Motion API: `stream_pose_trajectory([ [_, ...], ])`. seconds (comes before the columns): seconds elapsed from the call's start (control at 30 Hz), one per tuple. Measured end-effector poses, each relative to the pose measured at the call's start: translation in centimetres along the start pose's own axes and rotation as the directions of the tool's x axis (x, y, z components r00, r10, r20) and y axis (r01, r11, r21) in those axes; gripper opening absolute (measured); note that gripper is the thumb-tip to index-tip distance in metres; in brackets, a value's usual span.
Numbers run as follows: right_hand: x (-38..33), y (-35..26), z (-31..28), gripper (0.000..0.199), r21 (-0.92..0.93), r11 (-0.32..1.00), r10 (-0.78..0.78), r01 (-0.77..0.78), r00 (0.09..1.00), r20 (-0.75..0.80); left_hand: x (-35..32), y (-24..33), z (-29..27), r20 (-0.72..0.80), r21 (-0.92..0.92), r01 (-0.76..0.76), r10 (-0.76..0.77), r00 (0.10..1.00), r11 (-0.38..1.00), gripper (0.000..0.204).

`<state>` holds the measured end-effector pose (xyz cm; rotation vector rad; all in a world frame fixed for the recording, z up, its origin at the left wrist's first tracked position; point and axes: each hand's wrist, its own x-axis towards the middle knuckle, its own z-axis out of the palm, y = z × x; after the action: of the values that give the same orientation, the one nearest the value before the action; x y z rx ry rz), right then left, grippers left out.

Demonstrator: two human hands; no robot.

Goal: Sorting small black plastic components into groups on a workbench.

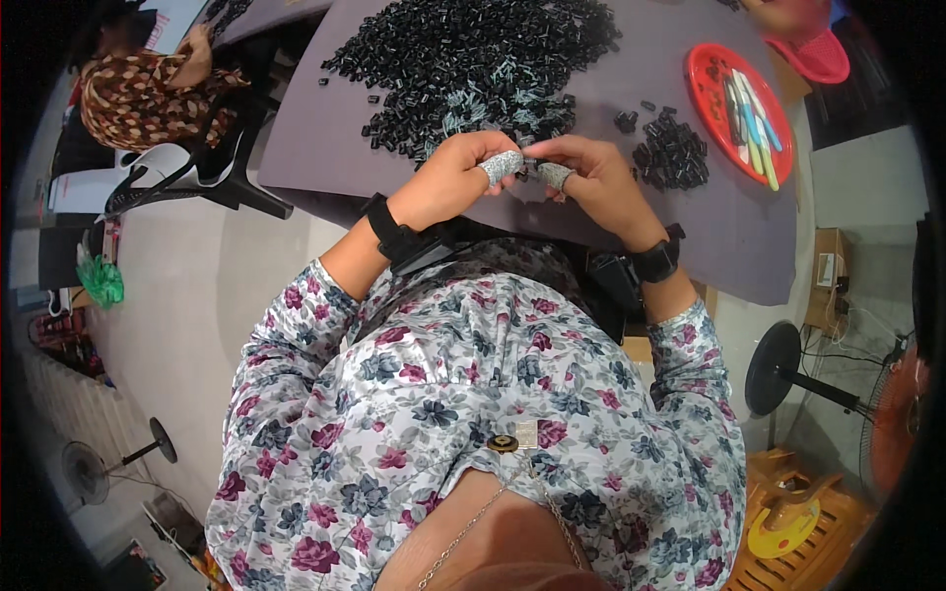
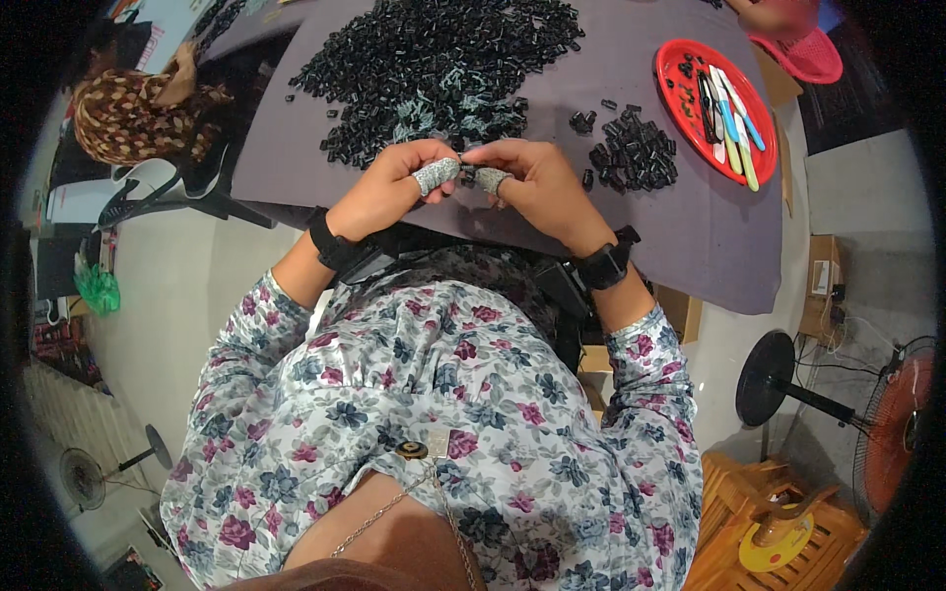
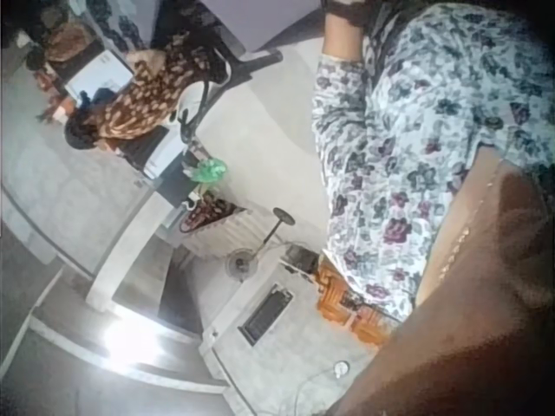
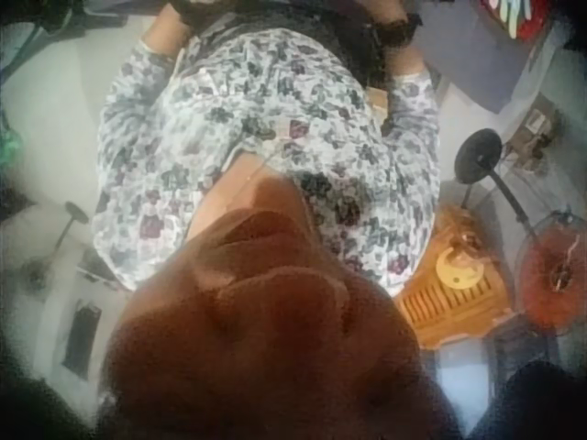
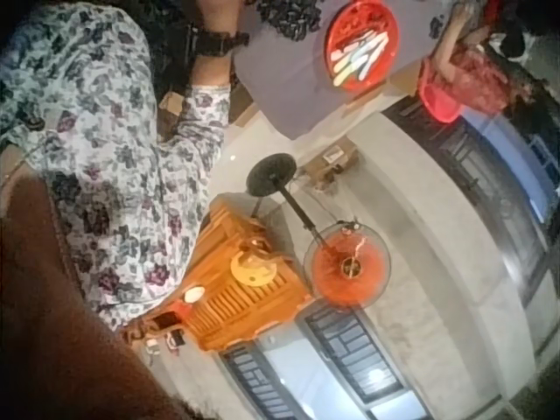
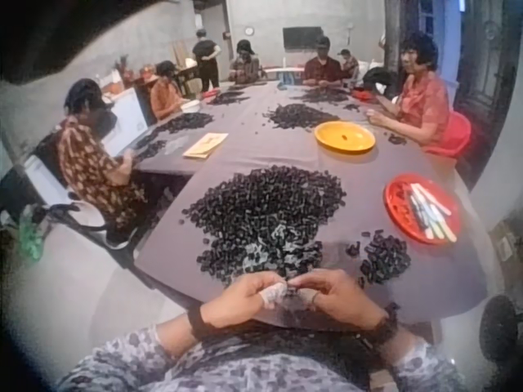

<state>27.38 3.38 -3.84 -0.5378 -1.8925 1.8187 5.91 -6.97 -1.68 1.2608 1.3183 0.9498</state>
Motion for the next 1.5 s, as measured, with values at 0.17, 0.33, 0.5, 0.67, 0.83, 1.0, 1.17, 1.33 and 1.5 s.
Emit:
stream_pose_trajectory([
  [0.17,0.0,0.3,-0.3,0.029,0.119,0.993,0.017,-0.012,0.999,-0.043,0.0,0.4,0.3,-0.005,0.007,0.009,-0.009,1.000,1.000,0.017],
  [0.33,-0.2,-0.2,-0.4,0.025,0.133,0.990,0.061,-0.057,0.998,-0.025,0.2,-0.2,0.3,0.009,0.068,-0.010,0.010,1.000,0.998,0.016],
  [0.5,-0.5,0.0,0.1,0.023,0.055,0.998,0.011,-0.010,1.000,-0.012,0.2,-0.4,0.3,0.038,0.073,-0.037,0.034,0.999,0.997,0.016],
  [0.67,-0.6,-0.2,-0.2,0.023,0.153,0.985,0.093,-0.080,0.993,-0.077,0.1,-0.1,0.5,0.013,0.060,-0.013,0.013,1.000,0.998,0.017],
  [0.83,-0.3,0.7,-0.2,0.018,0.060,0.995,-0.064,0.078,0.977,-0.201,0.3,-0.2,0.5,-0.016,0.027,-0.014,0.014,1.000,1.000,0.017],
  [1.0,-0.3,0.5,-0.5,0.017,0.139,0.990,0.028,-0.005,0.986,-0.165,0.3,0.3,0.5,-0.035,0.023,-0.014,0.015,0.999,1.000,0.015],
  [1.17,-0.1,0.2,-0.2,0.017,0.190,0.980,0.070,-0.050,0.992,-0.103,0.2,-0.1,0.9,-0.037,0.140,-0.028,0.034,0.999,0.990,0.016],
  [1.33,0.1,-0.3,0.2,0.015,0.189,0.976,0.123,-0.109,0.990,-0.064,0.3,-0.1,0.9,-0.008,0.195,-0.072,0.075,0.997,0.978,0.015],
  [1.5,-0.1,-0.7,-0.1,0.014,0.194,0.978,0.083,-0.081,0.996,-0.005,0.5,-0.1,0.0,0.020,-0.177,0.066,-0.063,0.998,0.982,0.015],
])
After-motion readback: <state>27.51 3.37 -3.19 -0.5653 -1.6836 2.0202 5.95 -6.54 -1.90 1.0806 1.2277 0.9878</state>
